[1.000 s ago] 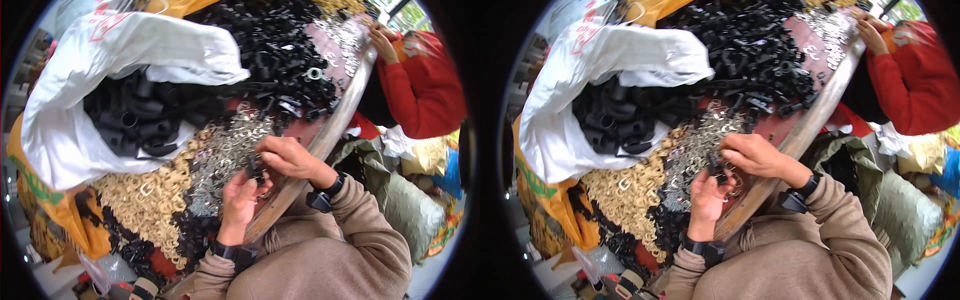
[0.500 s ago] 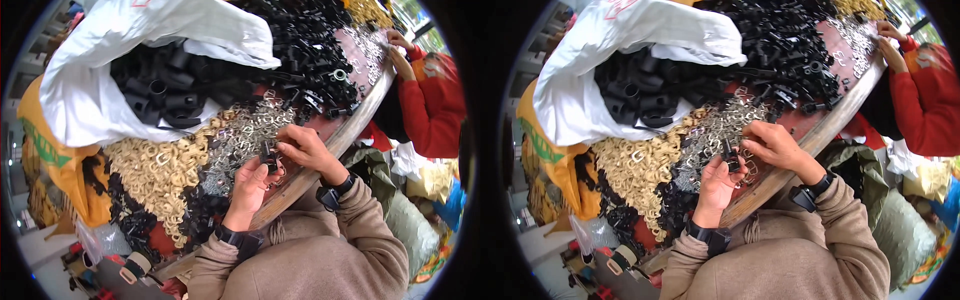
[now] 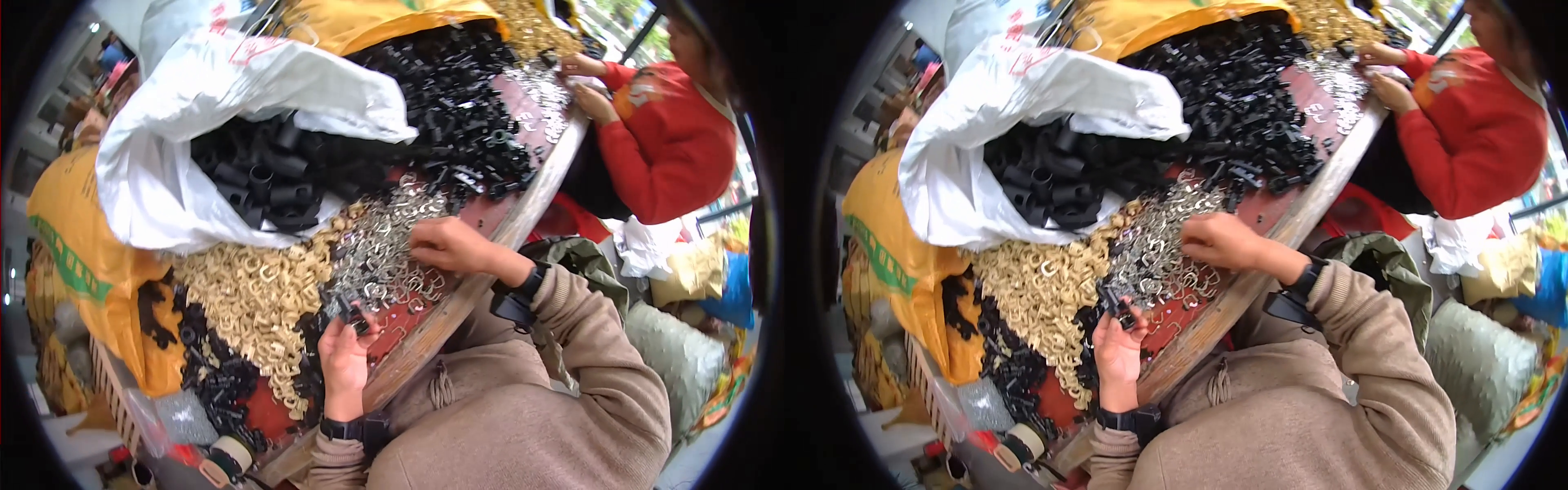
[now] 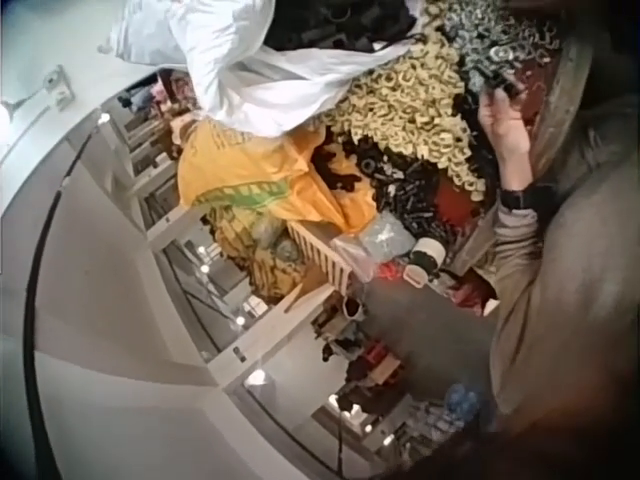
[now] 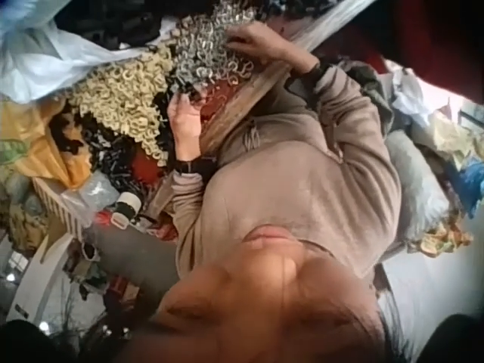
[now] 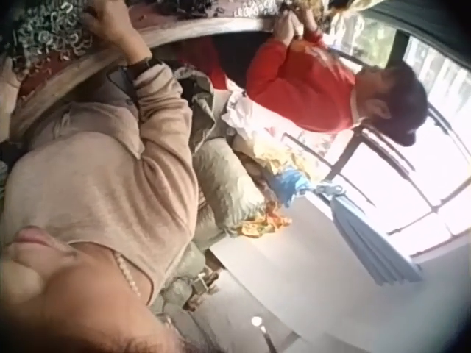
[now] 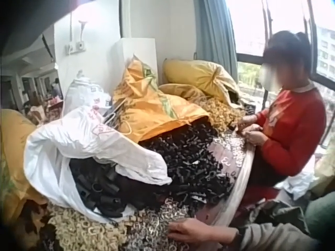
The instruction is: The person assembles components by hand, picking up a black plastic housing and inserting a beige plastic clip and a metal spring into it. They then place the completed assembly onto the table and repeat the process.
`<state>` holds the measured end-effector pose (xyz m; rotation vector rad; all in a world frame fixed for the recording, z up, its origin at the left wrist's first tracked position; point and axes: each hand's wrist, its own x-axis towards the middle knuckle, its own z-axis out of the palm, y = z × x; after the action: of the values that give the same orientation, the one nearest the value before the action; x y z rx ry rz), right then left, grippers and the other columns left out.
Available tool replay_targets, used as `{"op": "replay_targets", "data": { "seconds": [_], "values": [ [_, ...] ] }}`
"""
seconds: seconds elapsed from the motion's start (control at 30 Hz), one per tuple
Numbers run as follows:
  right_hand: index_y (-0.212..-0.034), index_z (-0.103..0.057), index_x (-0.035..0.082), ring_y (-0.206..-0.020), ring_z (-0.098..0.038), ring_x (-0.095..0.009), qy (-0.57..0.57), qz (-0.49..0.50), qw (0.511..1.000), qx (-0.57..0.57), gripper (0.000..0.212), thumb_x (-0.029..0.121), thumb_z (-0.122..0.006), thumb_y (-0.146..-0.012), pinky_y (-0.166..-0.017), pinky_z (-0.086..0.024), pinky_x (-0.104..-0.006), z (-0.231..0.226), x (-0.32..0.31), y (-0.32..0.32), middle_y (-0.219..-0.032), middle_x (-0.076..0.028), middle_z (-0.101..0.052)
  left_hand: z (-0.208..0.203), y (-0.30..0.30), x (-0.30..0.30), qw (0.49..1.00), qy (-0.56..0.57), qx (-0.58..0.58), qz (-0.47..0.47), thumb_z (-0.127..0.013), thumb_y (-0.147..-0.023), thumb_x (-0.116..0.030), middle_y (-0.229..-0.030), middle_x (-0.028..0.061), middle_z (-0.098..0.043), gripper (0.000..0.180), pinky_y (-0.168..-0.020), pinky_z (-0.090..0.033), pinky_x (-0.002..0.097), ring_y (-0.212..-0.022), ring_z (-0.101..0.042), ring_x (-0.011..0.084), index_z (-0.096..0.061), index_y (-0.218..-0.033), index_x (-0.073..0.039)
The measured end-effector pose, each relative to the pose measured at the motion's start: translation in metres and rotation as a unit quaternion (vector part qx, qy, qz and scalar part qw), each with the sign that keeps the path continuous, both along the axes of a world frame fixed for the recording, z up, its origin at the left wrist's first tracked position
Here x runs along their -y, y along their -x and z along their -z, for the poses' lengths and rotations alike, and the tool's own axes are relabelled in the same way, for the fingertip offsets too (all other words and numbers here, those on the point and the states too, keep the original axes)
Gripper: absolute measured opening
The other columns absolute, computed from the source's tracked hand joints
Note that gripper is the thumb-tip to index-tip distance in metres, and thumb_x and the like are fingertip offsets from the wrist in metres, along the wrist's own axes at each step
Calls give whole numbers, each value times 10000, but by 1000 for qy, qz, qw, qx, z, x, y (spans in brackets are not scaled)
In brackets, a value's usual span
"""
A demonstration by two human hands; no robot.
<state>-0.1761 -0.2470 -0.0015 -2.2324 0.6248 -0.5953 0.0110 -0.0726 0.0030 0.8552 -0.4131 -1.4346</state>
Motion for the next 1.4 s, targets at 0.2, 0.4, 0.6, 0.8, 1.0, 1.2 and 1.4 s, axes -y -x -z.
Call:
{"op": "replay_targets", "data": {
  "seconds": [0.2, 0.4, 0.6, 0.8, 1.0, 1.2, 1.4],
  "values": [
    [-834, -478, 44, -692, -535, -323, 71, -42, 996, -43, 205, 179, -581, -720, -568, -435, -397, -18, 3, -52, -791, -132, -476, 16, -5, -4, 1000, 8, 17, -21, -561, -801, -207, -908, 96, -559, 391, -634, -474, 244, -755, -556, 172, -455, -1104, 16],
    [-892, -490, 41, -745, -555, -327, 98, 18, 992, -75, 256, 168, -559, -681, -614, -457, -409, -3, 0, -113, -853, -145, -508, 18, -8, 0, 999, 14, 24, -20, -552, -810, -215, -911, 86, -559, 371, -623, -456, 240, -744, -549, 158, -462, -1096, 3],
    [-925, -481, 27, -749, -559, -325, 72, 26, 990, -119, 281, 139, -532, -672, -607, -460, -407, 3, 0, -128, -843, -143, -529, 15, -12, 4, 999, 7, -13, -36, -547, -816, -235, -899, 80, -548, 389, -635, -453, 243, -744, -528, 151, -450, -1110, 1],
    [-910, -491, 30, -754, -554, -328, 71, -1, 995, -76, 261, 137, -537, -677, -613, -453, -405, 1, -1, -118, -798, -143, -533, 14, -14, 4, 998, 5, -47, -46, -585, -789, -238, -901, 105, -556, 405, -639, -467, 249, -752, -541, 171, -467, -1085, 12],
    [-841, -508, 31, -737, -538, -327, 25, 2, 996, 83, 171, 122, -546, -702, -625, -428, -407, -11, -12, -98, -732, -146, -527, 15, -16, 5, 998, 6, -47, -44, -573, -798, -228, -930, 111, -556, 404, -692, -473, 276, -819, -549, 193, -455, -1091, 24],
    [-816, -501, 15, -717, -527, -328, -61, -51, 986, 146, 119, 93, -532, -731, -617, -416, -403, -16, -39, -88, -704, -150, -515, 21, -14, 8, 997, 29, -54, -36, -560, -803, -214, -1003, 117, -539, 408, -797, -453, 320, -921, -531, 210, -442, -1104, 34],
    [-884, -505, -5, -767, -530, -316, -161, -99, 977, 102, 147, 78, -518, -763, -667, -422, -375, -11, -53, -78, -798, -161, -529, 21, -15, 4, 996, 25, -78, -45, -552, -799, -197, -1069, 115, -505, 430, -883, -408, 351, -970, -502, 207, -419, -1132, 41]
  ]
}}
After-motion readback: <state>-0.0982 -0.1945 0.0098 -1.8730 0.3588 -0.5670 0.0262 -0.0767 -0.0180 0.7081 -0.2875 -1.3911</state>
